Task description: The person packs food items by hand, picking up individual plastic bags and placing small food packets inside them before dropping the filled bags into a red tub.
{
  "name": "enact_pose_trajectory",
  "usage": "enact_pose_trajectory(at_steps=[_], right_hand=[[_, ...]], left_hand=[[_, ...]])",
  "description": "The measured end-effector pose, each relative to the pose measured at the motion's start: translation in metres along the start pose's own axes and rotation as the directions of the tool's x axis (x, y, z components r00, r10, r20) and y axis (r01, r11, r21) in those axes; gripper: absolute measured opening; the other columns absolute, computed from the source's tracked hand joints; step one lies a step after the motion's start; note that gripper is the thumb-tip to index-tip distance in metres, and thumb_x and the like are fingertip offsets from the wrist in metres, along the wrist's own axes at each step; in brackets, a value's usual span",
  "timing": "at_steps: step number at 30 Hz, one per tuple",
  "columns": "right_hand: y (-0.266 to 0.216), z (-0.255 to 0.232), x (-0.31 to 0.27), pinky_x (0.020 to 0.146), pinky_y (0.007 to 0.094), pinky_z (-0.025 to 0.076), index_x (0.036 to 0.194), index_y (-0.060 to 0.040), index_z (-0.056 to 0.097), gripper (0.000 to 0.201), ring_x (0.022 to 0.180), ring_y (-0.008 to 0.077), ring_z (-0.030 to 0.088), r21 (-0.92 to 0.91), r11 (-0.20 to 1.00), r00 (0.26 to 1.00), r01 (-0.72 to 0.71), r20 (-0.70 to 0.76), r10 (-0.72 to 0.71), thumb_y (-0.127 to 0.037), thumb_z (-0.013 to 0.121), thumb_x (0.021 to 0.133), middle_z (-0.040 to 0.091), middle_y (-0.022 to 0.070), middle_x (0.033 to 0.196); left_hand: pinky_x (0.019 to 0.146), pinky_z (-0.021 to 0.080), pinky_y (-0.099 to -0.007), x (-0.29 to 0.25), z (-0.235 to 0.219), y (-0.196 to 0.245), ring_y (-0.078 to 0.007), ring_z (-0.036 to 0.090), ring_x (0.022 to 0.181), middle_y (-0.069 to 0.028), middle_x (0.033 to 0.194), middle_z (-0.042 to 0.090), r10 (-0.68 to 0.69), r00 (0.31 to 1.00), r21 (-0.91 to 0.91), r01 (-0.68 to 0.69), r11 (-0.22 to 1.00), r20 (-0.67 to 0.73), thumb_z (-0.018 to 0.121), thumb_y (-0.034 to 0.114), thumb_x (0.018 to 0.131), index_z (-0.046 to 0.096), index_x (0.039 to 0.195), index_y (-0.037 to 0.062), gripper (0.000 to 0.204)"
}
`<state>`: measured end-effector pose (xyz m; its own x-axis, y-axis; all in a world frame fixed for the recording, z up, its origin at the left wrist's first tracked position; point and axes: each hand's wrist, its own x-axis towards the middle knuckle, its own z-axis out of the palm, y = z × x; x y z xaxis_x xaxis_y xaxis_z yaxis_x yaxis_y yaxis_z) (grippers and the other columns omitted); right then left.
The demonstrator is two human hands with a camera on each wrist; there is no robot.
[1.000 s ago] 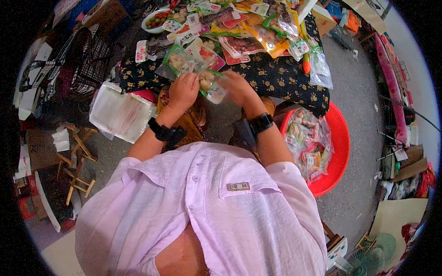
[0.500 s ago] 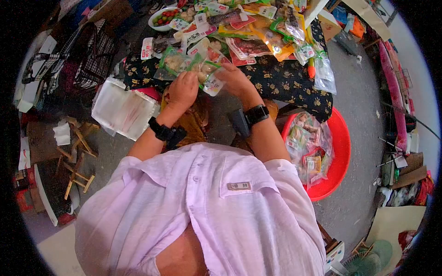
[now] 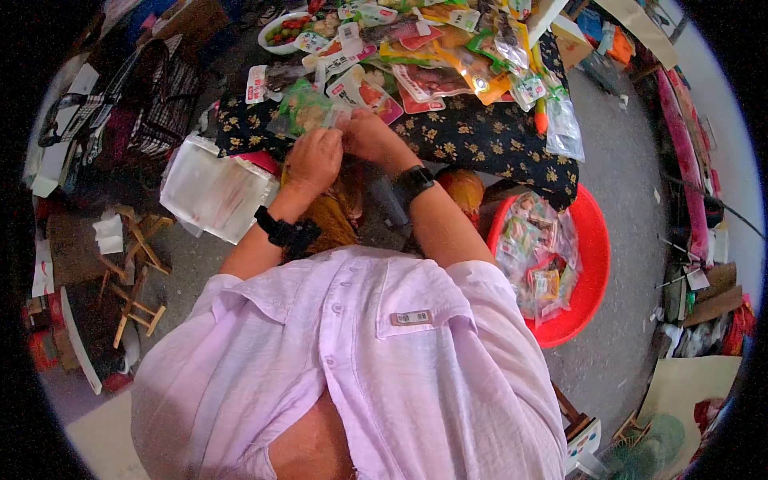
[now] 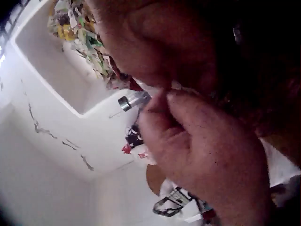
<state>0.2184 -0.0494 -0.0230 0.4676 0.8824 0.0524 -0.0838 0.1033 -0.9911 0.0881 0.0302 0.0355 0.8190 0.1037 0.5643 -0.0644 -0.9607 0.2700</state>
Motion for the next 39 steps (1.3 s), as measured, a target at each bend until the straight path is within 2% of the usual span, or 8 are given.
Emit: enact_pose_trajectory(at_steps=[4,7,11,18,22,25,29,39], right_hand=[[0.015,0.004,0.011,0.060,0.0373,0.040,0.073,-0.0035,0.052,0.018,0.067,0.0336,0.049,-0.429,0.876,0.976,0.220,0.103,-0.194,-0.016,0.058,0.063,0.051,0.0166,0.069],[-0.022,0.014,0.008,0.059,0.0368,0.040,0.075,-0.0034,0.051,0.016,0.066,0.0344,0.049,-0.905,0.180,0.913,0.387,0.349,-0.210,-0.014,0.056,0.064,0.051,0.0166,0.066],[0.046,0.002,0.042,0.060,0.0364,0.040,0.080,-0.0021,0.050,0.020,0.067,0.0328,0.050,-0.362,0.870,0.943,0.334,0.129,-0.308,-0.014,0.055,0.065,0.052,0.0154,0.071],[0.055,0.004,0.052,0.057,0.0303,0.042,0.084,-0.0046,0.050,0.012,0.068,0.0182,0.051,-0.312,0.910,0.961,0.272,0.032,-0.276,-0.014,0.048,0.077,0.052,0.0054,0.076],[-0.028,0.031,0.021,0.049,0.0292,0.041,0.084,-0.0064,0.048,0.015,0.066,0.0166,0.052,-0.913,-0.204,0.932,0.352,0.363,-0.019,-0.018,0.052,0.076,0.052,0.0064,0.074],[-0.009,0.023,0.026,0.050,0.0298,0.042,0.087,-0.0051,0.048,0.022,0.069,0.0187,0.053,-0.871,-0.251,0.882,0.423,0.459,-0.105,-0.020,0.055,0.071,0.053,0.0093,0.072],[0.044,0.017,0.042,0.056,0.0314,0.042,0.085,-0.0039,0.049,0.026,0.072,0.0228,0.052,-0.671,0.724,0.987,0.159,0.099,-0.124,-0.019,0.059,0.065,0.053,0.0092,0.072],[-0.009,0.029,0.024,0.056,0.0319,0.040,0.047,-0.0076,0.051,0.018,0.058,0.0226,0.050,-0.721,0.241,0.708,0.650,0.459,-0.537,-0.013,0.064,0.056,0.054,0.0058,0.060]], left_hand=[[0.059,0.038,-0.0393,-0.005,0.007,-0.004,-0.0312,0.047,0.068,-0.0126,0.070,0.048,-0.005,1.000,0.006,0.005,1.000,0.009,0.046,0.011,0.072,0.048,0.080,0.0045,0.010],[0.057,0.039,-0.0386,-0.003,0.007,-0.002,-0.0284,0.049,0.065,-0.0090,0.064,0.048,0.037,0.994,0.046,-0.032,0.998,-0.104,0.044,0.010,0.068,0.045,0.065,0.0073,0.004],[0.058,0.039,-0.0393,-0.001,0.009,-0.007,-0.0292,0.048,0.065,-0.0098,0.064,0.048,-0.001,0.996,-0.015,-0.001,1.000,-0.086,0.044,0.010,0.069,0.046,0.065,0.0070,0.005],[0.063,0.039,-0.0387,-0.017,0.000,-0.021,-0.0309,0.048,0.071,-0.0122,0.074,0.050,0.001,0.999,-0.105,-0.006,0.995,-0.050,0.049,0.011,0.070,0.050,0.081,0.0046,0.012],[0.065,0.040,-0.0375,-0.041,-0.004,-0.050,-0.0297,0.048,0.073,-0.0113,0.077,0.049,-0.041,0.991,-0.031,0.037,0.999,-0.130,0.054,0.009,0.066,0.051,0.083,0.0063,0.018],[0.066,0.039,-0.0368,-0.050,-0.006,-0.055,-0.0297,0.047,0.077,-0.0116,0.081,0.048,-0.064,0.995,-0.020,0.063,0.998,-0.076,0.055,0.008,0.065,0.050,0.089,0.0053,0.025],[0.071,0.037,-0.0387,-0.055,-0.003,-0.072,-0.0295,0.045,0.085,-0.0116,0.089,0.047,-0.093,0.990,0.095,0.103,0.990,-0.109,0.056,0.010,0.063,0.049,0.095,0.0064,0.033],[0.077,0.033,-0.0410,-0.039,0.007,-0.121,-0.0300,0.042,0.094,-0.0118,0.100,0.043,0.052,0.983,0.270,-0.002,0.963,-0.178,0.057,0.009,0.059,0.045,0.098,0.0078,0.041]])
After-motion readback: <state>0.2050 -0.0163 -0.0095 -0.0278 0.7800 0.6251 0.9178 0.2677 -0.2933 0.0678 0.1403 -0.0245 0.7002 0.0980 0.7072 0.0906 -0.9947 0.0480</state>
